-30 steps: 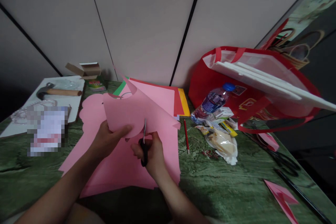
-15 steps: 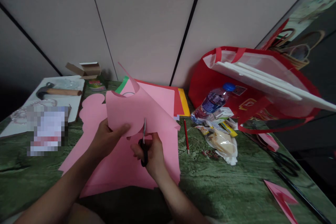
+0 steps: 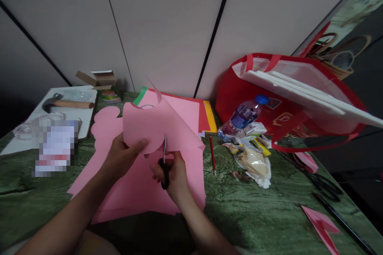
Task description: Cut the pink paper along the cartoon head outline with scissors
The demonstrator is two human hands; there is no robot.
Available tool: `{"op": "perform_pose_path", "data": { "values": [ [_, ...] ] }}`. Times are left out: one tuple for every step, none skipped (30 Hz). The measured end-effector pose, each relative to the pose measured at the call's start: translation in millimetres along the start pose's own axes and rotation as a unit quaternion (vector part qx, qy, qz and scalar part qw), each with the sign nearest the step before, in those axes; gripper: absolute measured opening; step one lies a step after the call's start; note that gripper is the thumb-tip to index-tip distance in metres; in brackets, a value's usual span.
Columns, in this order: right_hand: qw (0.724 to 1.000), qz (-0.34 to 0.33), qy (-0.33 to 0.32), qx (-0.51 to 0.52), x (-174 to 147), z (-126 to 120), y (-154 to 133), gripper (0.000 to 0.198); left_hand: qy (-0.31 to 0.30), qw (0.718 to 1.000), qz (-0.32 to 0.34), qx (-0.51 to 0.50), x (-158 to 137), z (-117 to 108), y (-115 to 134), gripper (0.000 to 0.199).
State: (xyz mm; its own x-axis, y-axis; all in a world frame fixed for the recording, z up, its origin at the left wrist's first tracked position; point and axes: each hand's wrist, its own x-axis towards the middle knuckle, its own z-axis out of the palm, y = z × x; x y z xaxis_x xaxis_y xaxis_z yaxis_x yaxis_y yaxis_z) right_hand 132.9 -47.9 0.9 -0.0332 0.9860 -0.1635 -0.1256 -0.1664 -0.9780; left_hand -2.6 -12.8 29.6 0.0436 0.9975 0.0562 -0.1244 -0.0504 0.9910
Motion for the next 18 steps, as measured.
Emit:
{"op": "perform_pose_path", "data": {
  "values": [
    [1.000,0.000,-0.002,0.000,0,0,0,0.039,0.001,1.000,0.000,-0.005,0,0,0,0.011],
    [1.000,0.000,-0.003,0.000,0,0,0,0.038,0.002,1.000,0.000,-0.011,1,0,-1,0.011],
    [1.000,-0.001,-0.004,-0.002,0,0,0,0.038,0.004,1.000,0.001,-0.020,1,0,-1,0.011],
    [1.000,-0.002,-0.005,-0.004,0,0,0,0.037,0.007,1.000,0.001,-0.030,1,0,-2,0.011],
    [1.000,-0.004,-0.006,-0.007,0,0,1,0.037,0.010,0.999,0.001,-0.043,2,0,-2,0.011],
    [1.000,-0.007,-0.007,-0.009,-1,0,1,0.036,0.011,0.998,0.000,-0.054,2,1,-3,0.011],
    [1.000,-0.009,-0.008,-0.010,-1,0,2,0.036,0.010,0.998,-0.004,-0.062,2,2,-4,0.011],
    [1.000,-0.010,-0.010,-0.009,-1,0,3,0.036,0.005,0.998,-0.010,-0.067,2,3,-4,0.012],
    [1.000,-0.011,-0.011,-0.007,-1,0,4,0.037,-0.005,0.997,-0.016,-0.071,0,5,-5,0.014],
    [1.000,-0.010,-0.012,-0.002,-1,0,5,0.038,-0.018,0.997,-0.024,-0.071,-1,7,-6,0.016],
    [1.000,-0.008,-0.014,0.004,-1,0,6,0.039,-0.034,0.996,-0.034,-0.071,-4,9,-7,0.019],
    [1.000,-0.005,-0.016,0.008,-1,0,6,0.040,-0.051,0.995,-0.046,-0.071,-6,11,-7,0.021],
    [1.000,0.000,-0.019,0.011,-1,1,7,0.040,-0.068,0.993,-0.060,-0.074,-8,12,-8,0.024],
    [1.000,0.004,-0.025,0.012,-1,1,7,0.039,-0.079,0.991,-0.074,-0.077,-10,14,-9,0.026],
    [0.999,0.008,-0.030,0.013,-1,1,7,0.039,-0.083,0.990,-0.086,-0.081,-11,15,-9,0.028],
    [0.999,0.011,-0.037,0.015,0,1,8,0.039,-0.076,0.989,-0.092,-0.085,-11,16,-10,0.030],
    [0.999,0.011,-0.043,0.018,0,1,9,0.039,-0.058,0.991,-0.089,-0.087,-11,16,-11,0.030],
    [0.998,0.011,-0.051,0.024,0,1,10,0.039,-0.031,0.993,-0.078,-0.081,-10,15,-11,0.031]
  ]
}}
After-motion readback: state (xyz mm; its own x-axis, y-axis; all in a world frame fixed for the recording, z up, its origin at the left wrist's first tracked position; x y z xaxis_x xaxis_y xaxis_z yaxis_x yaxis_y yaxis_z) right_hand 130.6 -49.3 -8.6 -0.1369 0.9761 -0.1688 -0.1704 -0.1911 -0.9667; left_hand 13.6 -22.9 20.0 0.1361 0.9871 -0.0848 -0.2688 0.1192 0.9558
